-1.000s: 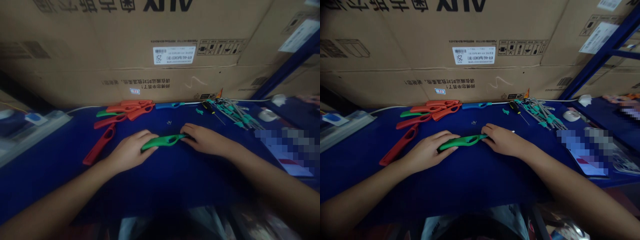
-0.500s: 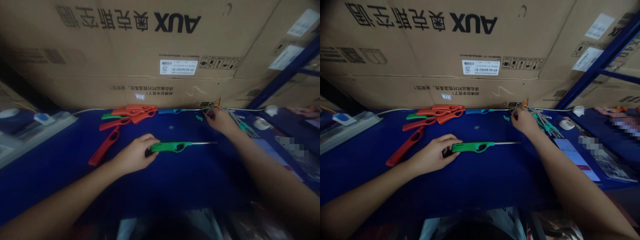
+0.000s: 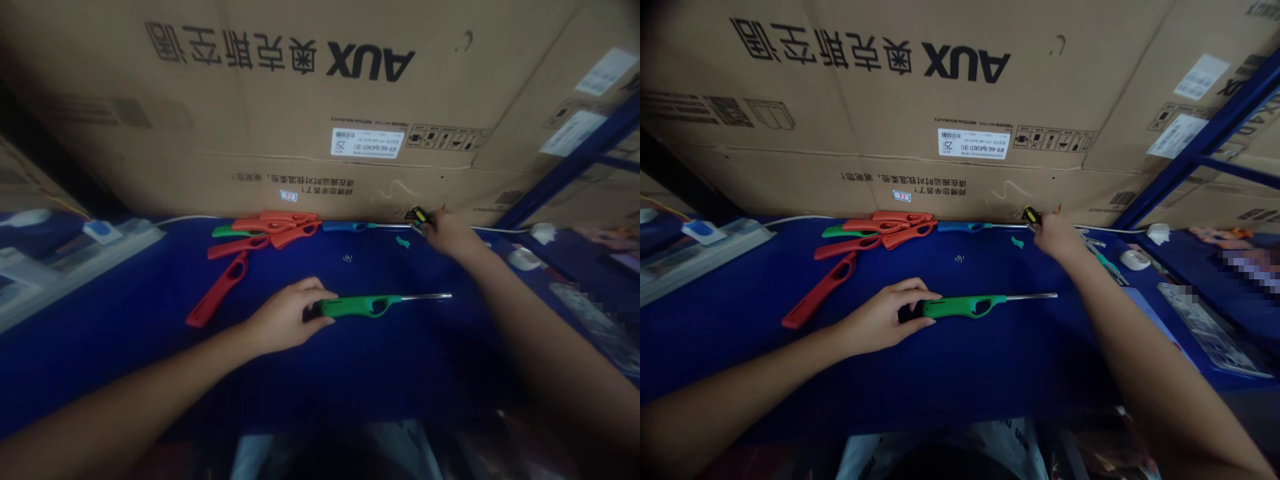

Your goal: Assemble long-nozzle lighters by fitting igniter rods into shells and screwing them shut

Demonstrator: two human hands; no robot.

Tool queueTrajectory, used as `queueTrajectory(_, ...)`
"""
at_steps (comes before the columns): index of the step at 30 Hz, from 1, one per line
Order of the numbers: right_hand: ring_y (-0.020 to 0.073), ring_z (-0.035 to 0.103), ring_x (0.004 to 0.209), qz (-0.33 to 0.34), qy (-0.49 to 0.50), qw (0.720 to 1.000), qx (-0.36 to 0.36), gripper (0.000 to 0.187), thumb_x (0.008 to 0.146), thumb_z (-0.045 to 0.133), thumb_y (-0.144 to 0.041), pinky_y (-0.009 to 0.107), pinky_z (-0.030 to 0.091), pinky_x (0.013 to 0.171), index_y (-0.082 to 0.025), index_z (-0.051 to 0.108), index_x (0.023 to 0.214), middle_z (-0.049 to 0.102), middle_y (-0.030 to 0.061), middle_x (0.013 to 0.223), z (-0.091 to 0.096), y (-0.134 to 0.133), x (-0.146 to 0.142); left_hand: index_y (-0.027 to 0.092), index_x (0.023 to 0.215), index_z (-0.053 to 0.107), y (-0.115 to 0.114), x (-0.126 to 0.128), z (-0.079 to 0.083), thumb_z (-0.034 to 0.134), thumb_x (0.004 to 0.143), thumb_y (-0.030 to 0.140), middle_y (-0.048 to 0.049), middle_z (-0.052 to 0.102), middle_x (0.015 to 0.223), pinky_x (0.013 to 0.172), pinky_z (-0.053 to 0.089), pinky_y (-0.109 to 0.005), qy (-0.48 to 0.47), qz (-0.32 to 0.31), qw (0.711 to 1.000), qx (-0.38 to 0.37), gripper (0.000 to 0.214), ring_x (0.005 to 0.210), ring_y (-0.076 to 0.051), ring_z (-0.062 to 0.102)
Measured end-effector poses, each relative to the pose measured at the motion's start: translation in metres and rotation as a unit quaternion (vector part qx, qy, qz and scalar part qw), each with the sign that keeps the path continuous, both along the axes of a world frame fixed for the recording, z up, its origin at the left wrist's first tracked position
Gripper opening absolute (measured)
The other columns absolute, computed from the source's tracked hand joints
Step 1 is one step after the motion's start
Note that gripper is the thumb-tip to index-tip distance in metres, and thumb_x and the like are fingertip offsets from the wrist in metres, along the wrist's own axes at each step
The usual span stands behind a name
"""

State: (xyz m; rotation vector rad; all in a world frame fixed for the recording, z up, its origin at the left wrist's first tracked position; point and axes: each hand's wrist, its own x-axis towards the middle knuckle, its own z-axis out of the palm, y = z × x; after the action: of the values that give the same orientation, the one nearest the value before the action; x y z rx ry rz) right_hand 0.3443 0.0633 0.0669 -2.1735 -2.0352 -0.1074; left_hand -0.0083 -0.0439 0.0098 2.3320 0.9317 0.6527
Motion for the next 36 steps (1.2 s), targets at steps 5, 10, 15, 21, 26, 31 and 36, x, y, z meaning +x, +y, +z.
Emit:
queueTrajectory(5,0.0217,0.067,0.081,0.112,0.277,0.944,0.14,0.028,0.089,0.057,-0.036,0.032,0.052,0.064,-0.019,0.052,0.11,0.068,0.0112,0.102,0.004,-0.02,-0.034,0.024,0.126,0.067,-0.001,0.001,-0.003,0.07,0.089,0.027,-0.005,0.064,0.109,0.076,0.055,-0.026,-0.014,-0.005,1.0,-0.01,0.037,0.085,-0.015,0.064)
queueTrajectory(10,0.008,0.053,0.05,0.224,0.542,0.796,0.15,0.033,0.076,0.07,-0.029,0.023,0.046,0.04,-0.025,0.041,0.091,0.058,-0.0009,0.093,-0.028,-0.043,-0.072,0.026,0.126,0.066,-0.002,0.001,-0.001,0.067,0.092,0.028,-0.0041,0.065,0.113,0.089,0.054,-0.029,0.002,-0.02,1.0,0.018,0.035,0.098,-0.017,0.065)
queueTrajectory(15,0.0071,0.052,0.043,0.212,0.601,0.762,0.114,0.023,0.078,0.069,-0.025,0.022,0.045,0.034,-0.023,0.047,0.087,0.059,-0.0031,0.08,-0.034,-0.051,-0.085,0.028,0.128,0.064,-0.003,0.0,0.001,0.066,0.092,0.03,-0.0035,0.064,0.119,0.091,0.053,-0.03,0.029,-0.023,0.999,0.034,0.035,0.104,-0.017,0.065)
queueTrajectory(21,0.0058,0.051,0.041,0.212,0.593,0.767,0.122,0.021,0.079,0.069,-0.021,0.021,0.044,0.033,-0.022,0.05,0.086,0.06,-0.0032,0.079,-0.03,-0.057,-0.087,0.028,0.13,0.063,-0.003,-0.002,0.002,0.064,0.093,0.029,-0.0037,0.063,0.12,0.094,0.053,-0.031,0.036,-0.029,0.998,0.043,0.037,0.107,-0.017,0.064)
queueTrajectory(26,0.0063,0.055,0.046,0.233,0.583,0.769,0.117,0.02,0.08,0.068,-0.02,0.021,0.048,0.037,-0.022,0.05,0.09,0.061,-0.0021,0.084,-0.035,-0.057,-0.086,0.027,0.132,0.061,-0.003,-0.001,0.001,0.063,0.093,0.027,-0.0045,0.062,0.121,0.096,0.053,-0.032,0.034,-0.033,0.998,0.052,0.039,0.107,-0.018,0.064)
queueTrajectory(31,0.0072,0.055,0.046,0.239,0.58,0.77,0.113,0.019,0.081,0.067,-0.02,0.024,0.048,0.038,-0.022,0.05,0.09,0.061,-0.001,0.086,-0.034,-0.058,-0.086,0.027,0.132,0.061,-0.003,-0.002,0.001,0.061,0.093,0.027,-0.0046,0.062,0.122,0.096,0.052,-0.032,0.04,-0.033,0.997,0.053,0.039,0.109,-0.018,0.063)
queueTrajectory(36,0.0074,0.056,0.047,0.246,0.582,0.767,0.107,0.019,0.082,0.067,-0.02,0.025,0.05,0.04,-0.022,0.05,0.091,0.061,-0.0014,0.087,-0.036,-0.058,-0.087,0.027,0.133,0.061,-0.004,-0.002,0.002,0.061,0.094,0.027,-0.0046,0.062,0.123,0.097,0.052,-0.032,0.042,-0.035,0.997,0.055,0.039,0.109,-0.018,0.063)
